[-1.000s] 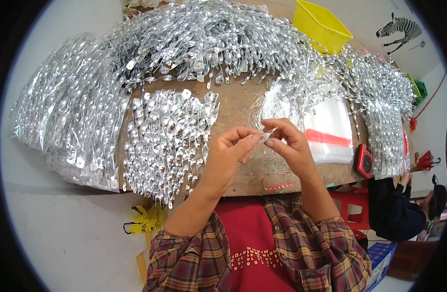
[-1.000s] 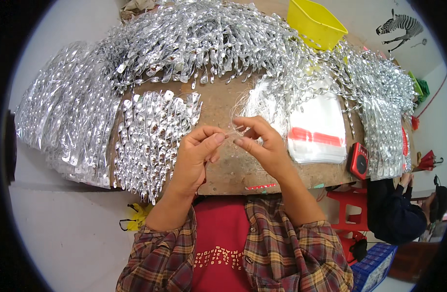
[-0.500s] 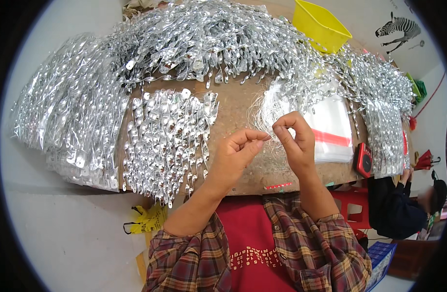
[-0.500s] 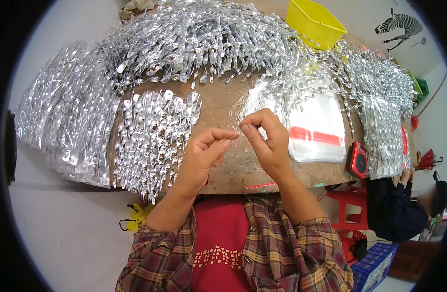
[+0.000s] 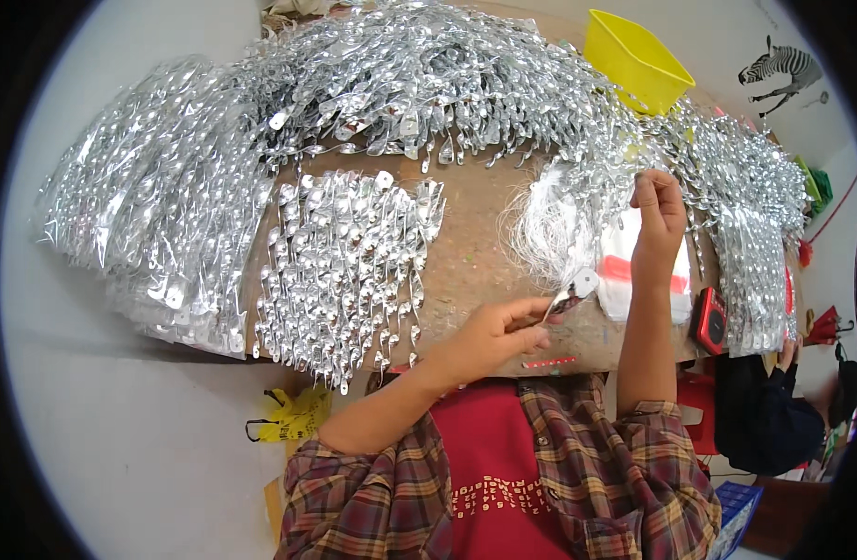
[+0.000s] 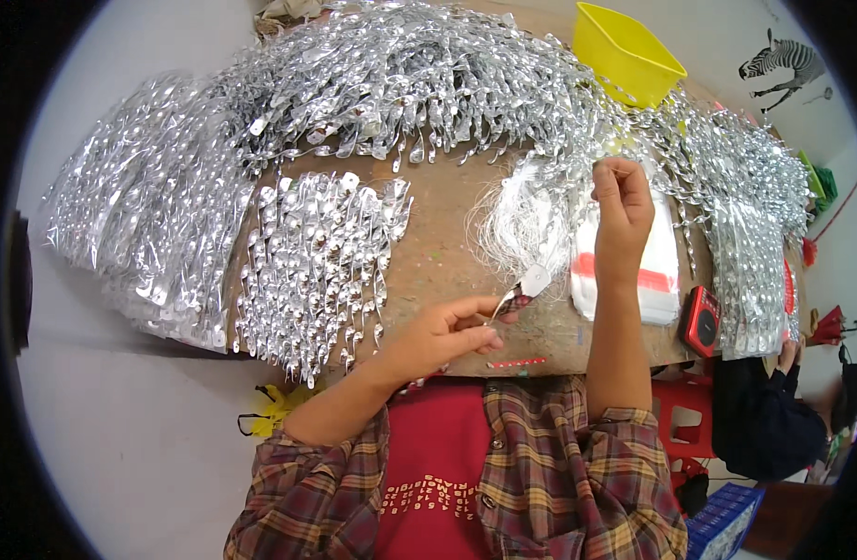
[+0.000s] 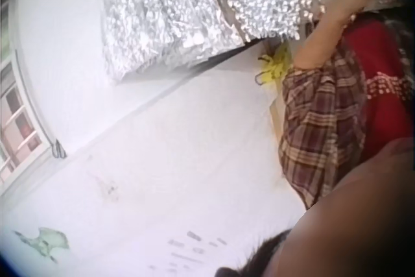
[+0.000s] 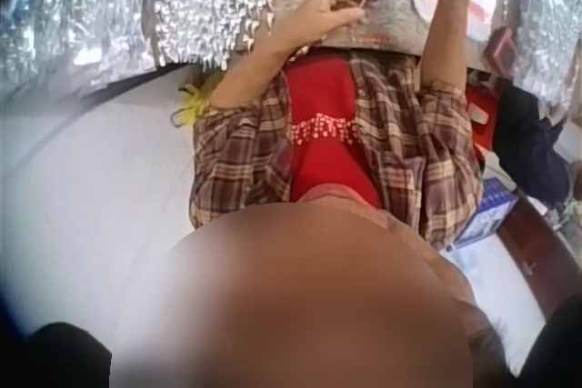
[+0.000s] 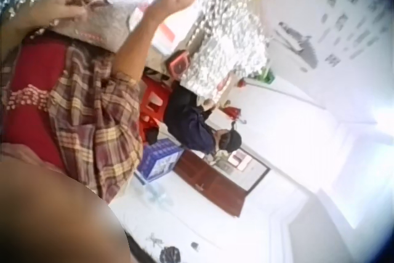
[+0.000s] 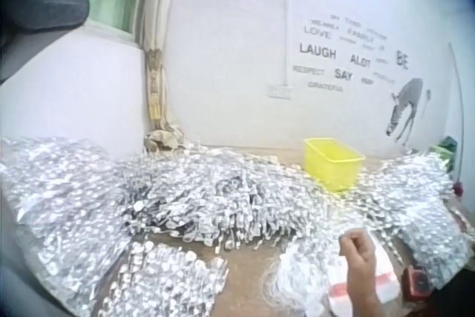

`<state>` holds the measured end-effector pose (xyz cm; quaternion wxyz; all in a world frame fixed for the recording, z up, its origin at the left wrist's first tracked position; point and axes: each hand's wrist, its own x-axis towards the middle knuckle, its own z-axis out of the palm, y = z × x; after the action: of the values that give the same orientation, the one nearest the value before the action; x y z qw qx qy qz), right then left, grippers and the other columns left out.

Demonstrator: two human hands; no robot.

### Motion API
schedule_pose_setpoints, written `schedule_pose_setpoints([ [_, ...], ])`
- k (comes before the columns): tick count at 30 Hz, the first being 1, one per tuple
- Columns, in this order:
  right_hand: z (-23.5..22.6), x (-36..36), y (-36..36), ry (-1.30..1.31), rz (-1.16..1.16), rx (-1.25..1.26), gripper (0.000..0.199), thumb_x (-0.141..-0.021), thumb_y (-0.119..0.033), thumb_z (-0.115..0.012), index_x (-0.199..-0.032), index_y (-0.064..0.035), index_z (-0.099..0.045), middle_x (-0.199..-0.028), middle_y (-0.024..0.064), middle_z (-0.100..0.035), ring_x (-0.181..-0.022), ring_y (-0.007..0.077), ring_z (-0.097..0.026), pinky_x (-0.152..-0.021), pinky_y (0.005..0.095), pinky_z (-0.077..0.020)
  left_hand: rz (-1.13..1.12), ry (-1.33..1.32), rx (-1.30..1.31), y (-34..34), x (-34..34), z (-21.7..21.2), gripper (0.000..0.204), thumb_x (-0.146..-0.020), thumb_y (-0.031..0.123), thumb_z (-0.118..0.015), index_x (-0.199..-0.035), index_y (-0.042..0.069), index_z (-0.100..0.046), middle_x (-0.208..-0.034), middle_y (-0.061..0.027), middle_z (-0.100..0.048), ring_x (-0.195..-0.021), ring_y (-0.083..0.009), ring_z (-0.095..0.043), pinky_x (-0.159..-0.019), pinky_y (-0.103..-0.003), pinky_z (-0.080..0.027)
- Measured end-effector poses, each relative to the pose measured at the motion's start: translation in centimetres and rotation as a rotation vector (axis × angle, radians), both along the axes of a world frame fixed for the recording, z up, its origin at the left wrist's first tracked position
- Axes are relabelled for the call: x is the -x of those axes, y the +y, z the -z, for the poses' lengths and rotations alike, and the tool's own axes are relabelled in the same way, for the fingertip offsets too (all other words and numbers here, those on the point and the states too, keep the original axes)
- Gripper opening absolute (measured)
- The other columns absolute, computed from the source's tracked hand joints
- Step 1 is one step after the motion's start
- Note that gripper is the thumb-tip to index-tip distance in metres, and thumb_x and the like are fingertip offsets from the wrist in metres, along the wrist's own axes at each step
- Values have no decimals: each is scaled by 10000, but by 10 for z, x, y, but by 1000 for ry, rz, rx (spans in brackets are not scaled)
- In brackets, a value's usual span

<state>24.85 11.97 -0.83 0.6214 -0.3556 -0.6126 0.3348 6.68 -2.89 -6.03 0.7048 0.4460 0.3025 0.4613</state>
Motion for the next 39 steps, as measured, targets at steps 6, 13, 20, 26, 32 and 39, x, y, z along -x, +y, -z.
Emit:
schedule_pose_setpoints([
  [6,16,11,-13,-16,-156,153,208,-873,-105,-549,-1057,-11,-556,-833,-16,-528,-726,73,-469,-696,211,-391,-524,288,8,7,51,-48,310,-835,41,-569,-1143,9,-558,-898,-42,-640,-694,-63,-554,-613,-181,-437],
  [13,48,27,-20,-143,-323,306,139,-854,-78,-559,-975,-17,-591,-831,2,-571,-714,61,-490,-646,198,-404,-998,525,-202,34,102,-22,373,-812,110,-628,-1159,-7,-556,-914,-76,-657,-709,-56,-554,-591,-190,-433],
  [20,57,34,-27,-227,-414,367,136,-854,-101,-573,-955,-12,-595,-811,3,-573,-716,60,-504,-638,202,-421,-913,1259,-371,40,103,12,389,-747,153,-666,-1089,4,-556,-936,-157,-625,-780,-303,-596,-715,-363,-467],
  [26,57,33,-30,-252,-404,349,135,-854,-103,-572,-954,-17,-599,-790,0,-575,-699,59,-507,-637,201,-424,-1017,1473,-589,59,117,-15,379,-763,209,-659,-1080,25,-562,-981,-156,-603,-872,-306,-575,-770,-383,-444],
  [32,54,31,-35,-243,-398,356,132,-851,-95,-565,-945,-10,-600,-787,1,-582,-690,58,-508,-633,196,-421,-1029,1196,-350,135,124,-20,516,-712,196,-700,-1172,62,-508,-1005,-159,-604,-791,-270,-605,-709,-358,-464],
  [39,65,22,-30,-270,-298,332,114,-852,-82,-563,-935,-21,-612,-751,-25,-572,-683,36,-492,-612,186,-402,-1188,1131,-654,170,144,15,313,-746,118,-623,-1054,72,-603,-899,-110,-637,-730,-233,-611,-696,-327,-468],
])
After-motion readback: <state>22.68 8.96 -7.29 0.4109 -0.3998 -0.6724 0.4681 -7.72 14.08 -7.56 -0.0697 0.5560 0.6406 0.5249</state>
